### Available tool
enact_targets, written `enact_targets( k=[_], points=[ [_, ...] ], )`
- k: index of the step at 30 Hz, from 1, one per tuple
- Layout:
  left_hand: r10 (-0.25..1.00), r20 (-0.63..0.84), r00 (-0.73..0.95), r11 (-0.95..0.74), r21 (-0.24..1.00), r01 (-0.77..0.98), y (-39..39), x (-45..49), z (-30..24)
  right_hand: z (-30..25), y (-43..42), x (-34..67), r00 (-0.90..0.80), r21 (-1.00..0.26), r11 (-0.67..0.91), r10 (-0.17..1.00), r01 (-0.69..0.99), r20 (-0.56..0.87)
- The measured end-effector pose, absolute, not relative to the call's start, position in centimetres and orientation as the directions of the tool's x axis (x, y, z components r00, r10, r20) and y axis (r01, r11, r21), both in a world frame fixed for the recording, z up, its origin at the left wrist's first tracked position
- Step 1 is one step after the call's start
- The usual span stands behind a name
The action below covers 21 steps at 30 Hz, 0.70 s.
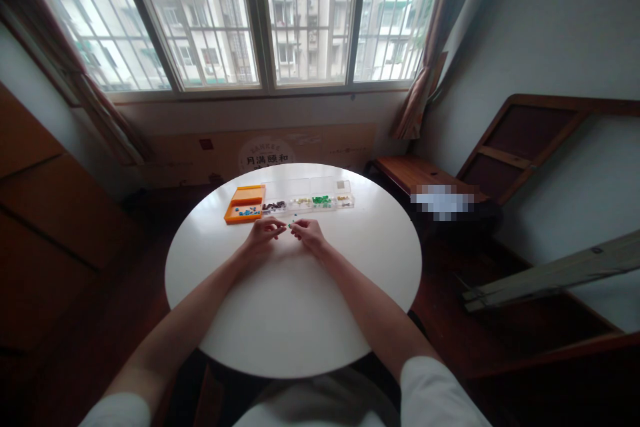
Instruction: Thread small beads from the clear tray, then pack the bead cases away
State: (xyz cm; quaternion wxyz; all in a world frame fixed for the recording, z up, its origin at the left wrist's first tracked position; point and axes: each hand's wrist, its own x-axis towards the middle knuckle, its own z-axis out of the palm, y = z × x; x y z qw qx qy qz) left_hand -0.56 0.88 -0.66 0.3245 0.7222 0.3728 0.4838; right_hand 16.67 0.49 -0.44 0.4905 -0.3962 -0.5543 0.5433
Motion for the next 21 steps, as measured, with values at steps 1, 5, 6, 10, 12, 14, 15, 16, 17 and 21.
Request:
enact_targets(
  k=[1,5,6,10,12,14,15,16,17,21],
  points=[
    [0.851,0.459,0.256,-0.514,0.828,0.225,0.84,-0.56,-0.64,-0.47,0.51,16.68,-0.201,-0.991,0.094,0.973,-0.098,0.112],
    [0.839,0.464,0.284,-0.529,0.818,0.225,0.59,-0.48,-0.54,-0.39,0.46,16.64,-0.212,-0.992,0.087,0.972,-0.095,0.105],
    [0.838,0.465,0.287,-0.53,0.818,0.222,0.55,-0.45,-0.54,-0.33,0.43,16.62,-0.216,-0.993,0.082,0.971,-0.09,0.1],
    [0.844,0.458,0.279,-0.519,0.828,0.21,0.47,-0.44,-0.57,-0.05,0.26,16.56,-0.225,-0.995,0.068,0.971,-0.072,0.083],
    [0.846,0.453,0.282,-0.515,0.831,0.211,0.45,-0.46,-0.55,0.04,0.19,16.57,-0.233,-0.996,0.069,0.969,-0.063,0.082],
    [0.843,0.454,0.289,-0.519,0.827,0.215,0.42,-0.48,-0.5,0.06,0.15,16.59,-0.239,-0.996,0.07,0.968,-0.058,0.082],
    [0.84,0.456,0.293,-0.523,0.824,0.217,0.41,-0.47,-0.48,0.06,0.15,16.6,-0.24,-0.996,0.07,0.967,-0.058,0.082],
    [0.837,0.459,0.296,-0.528,0.82,0.221,0.41,-0.47,-0.46,0.06,0.15,16.61,-0.238,-0.996,0.071,0.968,-0.058,0.082],
    [0.835,0.463,0.297,-0.532,0.816,0.226,0.42,-0.45,-0.45,0.07,0.14,16.61,-0.237,-0.996,0.071,0.968,-0.057,0.083],
    [0.832,0.475,0.286,-0.542,0.806,0.238,0.55,-0.42,-0.48,0.27,0.02,16.6,-0.238,-0.996,0.083,0.967,-0.041,0.09]
  ],
)
